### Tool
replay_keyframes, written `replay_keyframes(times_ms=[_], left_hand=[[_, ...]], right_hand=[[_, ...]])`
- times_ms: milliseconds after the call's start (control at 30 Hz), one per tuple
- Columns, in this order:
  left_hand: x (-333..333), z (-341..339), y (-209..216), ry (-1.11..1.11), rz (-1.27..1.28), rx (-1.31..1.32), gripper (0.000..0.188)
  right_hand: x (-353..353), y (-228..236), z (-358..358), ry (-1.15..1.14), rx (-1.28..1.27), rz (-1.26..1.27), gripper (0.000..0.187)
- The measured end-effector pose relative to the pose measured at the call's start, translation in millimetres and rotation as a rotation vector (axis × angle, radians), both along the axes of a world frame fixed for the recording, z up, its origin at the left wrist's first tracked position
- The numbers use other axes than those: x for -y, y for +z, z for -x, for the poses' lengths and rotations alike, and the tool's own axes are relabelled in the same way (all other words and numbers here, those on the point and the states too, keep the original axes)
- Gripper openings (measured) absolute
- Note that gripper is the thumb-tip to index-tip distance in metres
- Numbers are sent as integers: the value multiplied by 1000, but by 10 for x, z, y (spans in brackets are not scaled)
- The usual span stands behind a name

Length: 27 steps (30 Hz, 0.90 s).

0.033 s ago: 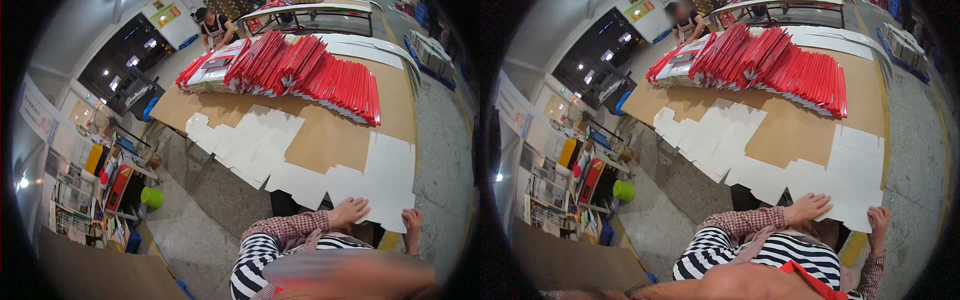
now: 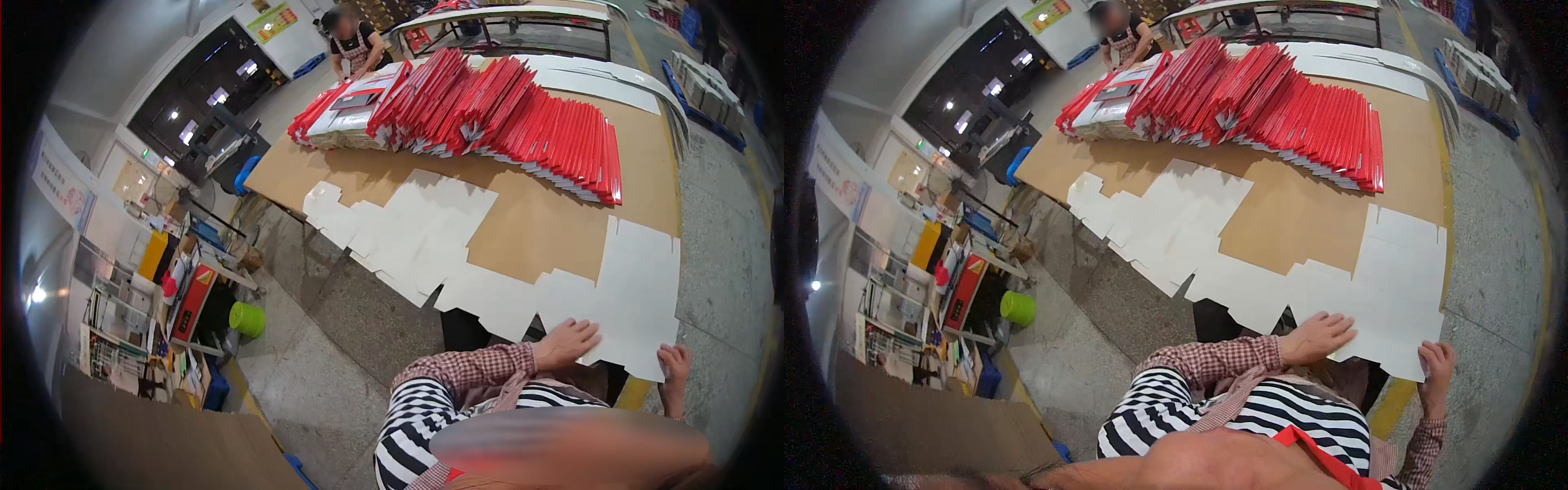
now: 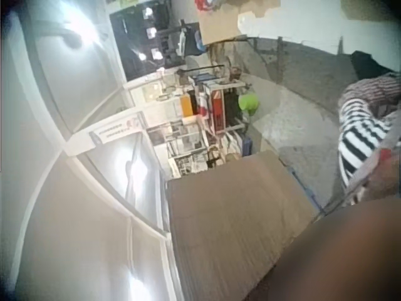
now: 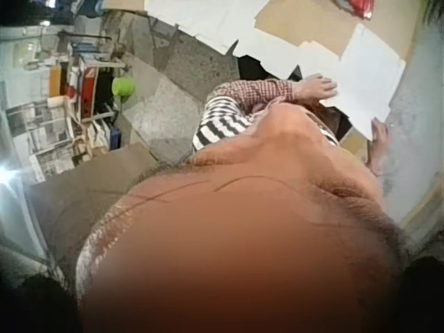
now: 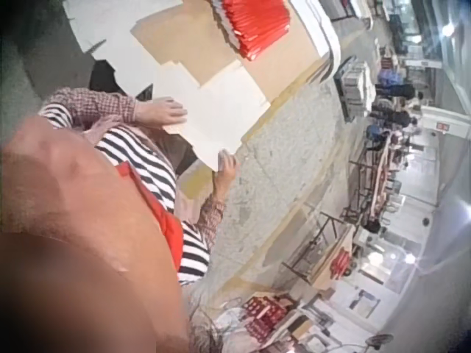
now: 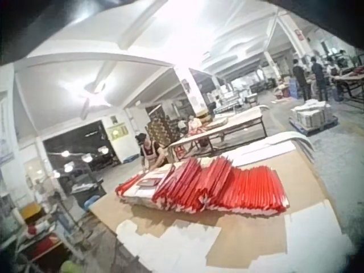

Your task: The recorder folds and stacks red and white paper folders onto a pile on a work table.

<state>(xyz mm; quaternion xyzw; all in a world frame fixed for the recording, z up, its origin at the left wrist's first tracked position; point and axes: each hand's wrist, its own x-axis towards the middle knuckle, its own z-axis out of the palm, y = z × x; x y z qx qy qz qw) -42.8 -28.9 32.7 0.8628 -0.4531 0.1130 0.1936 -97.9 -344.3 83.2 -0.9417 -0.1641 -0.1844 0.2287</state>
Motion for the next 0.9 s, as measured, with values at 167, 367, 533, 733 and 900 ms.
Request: replay_keyframes(times_ms=[167, 367, 533, 733, 900], left_hand=[[27, -227, 9, 149, 563, -526, 11], [294, -224, -32, 290, 357, -159, 33], [88, 126, 288, 131, -9, 56, 61], [-652, -222, 294, 491, 394, -708, 38], [-489, -332, -159, 461, 87, -145, 43]], right_hand=[[323, -133, -112, -130, -437, -198, 33], [-185, -147, -599, -266, -158, -251, 53], [-706, -198, -569, 263, -130, -6, 59], [-735, -161, -552, 351, -285, -8, 52], [-794, -147, -565, 361, -310, -18, 48]])
